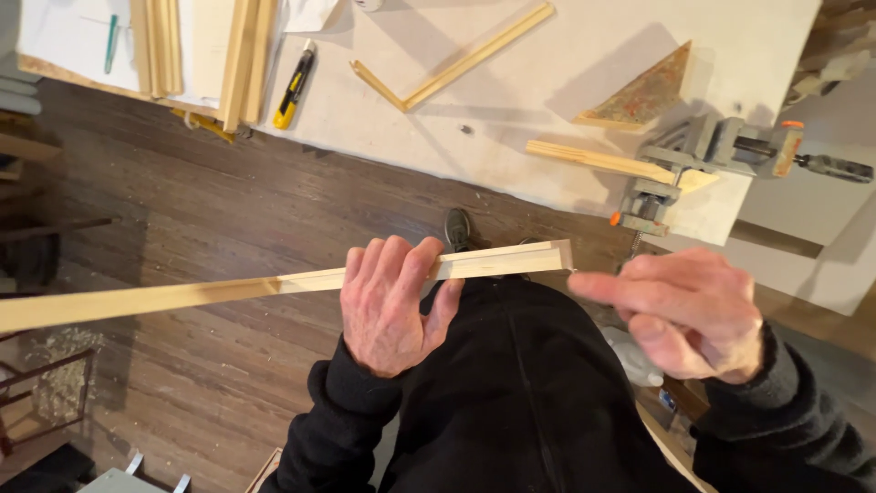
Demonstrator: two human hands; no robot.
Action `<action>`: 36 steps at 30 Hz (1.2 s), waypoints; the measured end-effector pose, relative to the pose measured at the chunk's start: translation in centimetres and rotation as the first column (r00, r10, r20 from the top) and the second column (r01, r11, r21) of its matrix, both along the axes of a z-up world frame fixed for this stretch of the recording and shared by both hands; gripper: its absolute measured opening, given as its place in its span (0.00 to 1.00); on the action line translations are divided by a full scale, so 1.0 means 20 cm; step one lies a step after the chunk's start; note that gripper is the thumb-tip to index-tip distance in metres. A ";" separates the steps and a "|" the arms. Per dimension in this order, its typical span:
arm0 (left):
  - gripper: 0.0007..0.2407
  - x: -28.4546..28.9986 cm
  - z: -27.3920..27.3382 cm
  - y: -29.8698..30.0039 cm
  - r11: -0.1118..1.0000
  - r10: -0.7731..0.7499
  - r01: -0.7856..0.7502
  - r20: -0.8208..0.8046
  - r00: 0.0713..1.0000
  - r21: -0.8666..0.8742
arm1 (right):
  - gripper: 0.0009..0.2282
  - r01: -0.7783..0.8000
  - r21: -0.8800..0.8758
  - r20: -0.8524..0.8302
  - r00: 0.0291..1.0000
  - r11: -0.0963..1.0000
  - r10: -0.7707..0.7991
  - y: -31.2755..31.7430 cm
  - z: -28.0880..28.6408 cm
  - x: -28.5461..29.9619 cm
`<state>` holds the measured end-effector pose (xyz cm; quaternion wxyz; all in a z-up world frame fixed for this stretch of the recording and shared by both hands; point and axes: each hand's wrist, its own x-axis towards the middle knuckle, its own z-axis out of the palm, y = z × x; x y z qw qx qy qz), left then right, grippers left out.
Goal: Assembling and gluing wooden pieces to form a picture frame using clamps and a hammer.
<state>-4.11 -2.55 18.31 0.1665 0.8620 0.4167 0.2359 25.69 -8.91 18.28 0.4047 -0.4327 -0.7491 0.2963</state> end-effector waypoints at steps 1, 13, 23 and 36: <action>0.12 0.00 0.00 -0.01 1.000 -0.008 0.008 0.011 1.000 -0.012 | 0.16 0.004 0.000 -0.035 0.999 1.000 -0.004 -0.01 -0.02 0.01; 0.12 0.00 -0.01 0.00 1.000 0.000 0.000 0.020 1.000 0.003 | 0.16 0.014 0.004 -0.063 0.998 1.000 -0.014 -0.04 -0.07 0.04; 0.10 -0.20 0.05 0.05 0.983 0.125 -0.141 0.136 0.983 0.118 | 0.17 0.219 -0.277 -0.206 0.938 0.936 -0.280 0.07 -0.09 0.03; 0.22 -0.52 0.26 0.09 0.873 -0.029 0.476 0.986 -0.166 0.105 | 0.40 -0.227 -0.610 -0.671 0.658 0.760 -0.342 0.22 -0.41 -0.26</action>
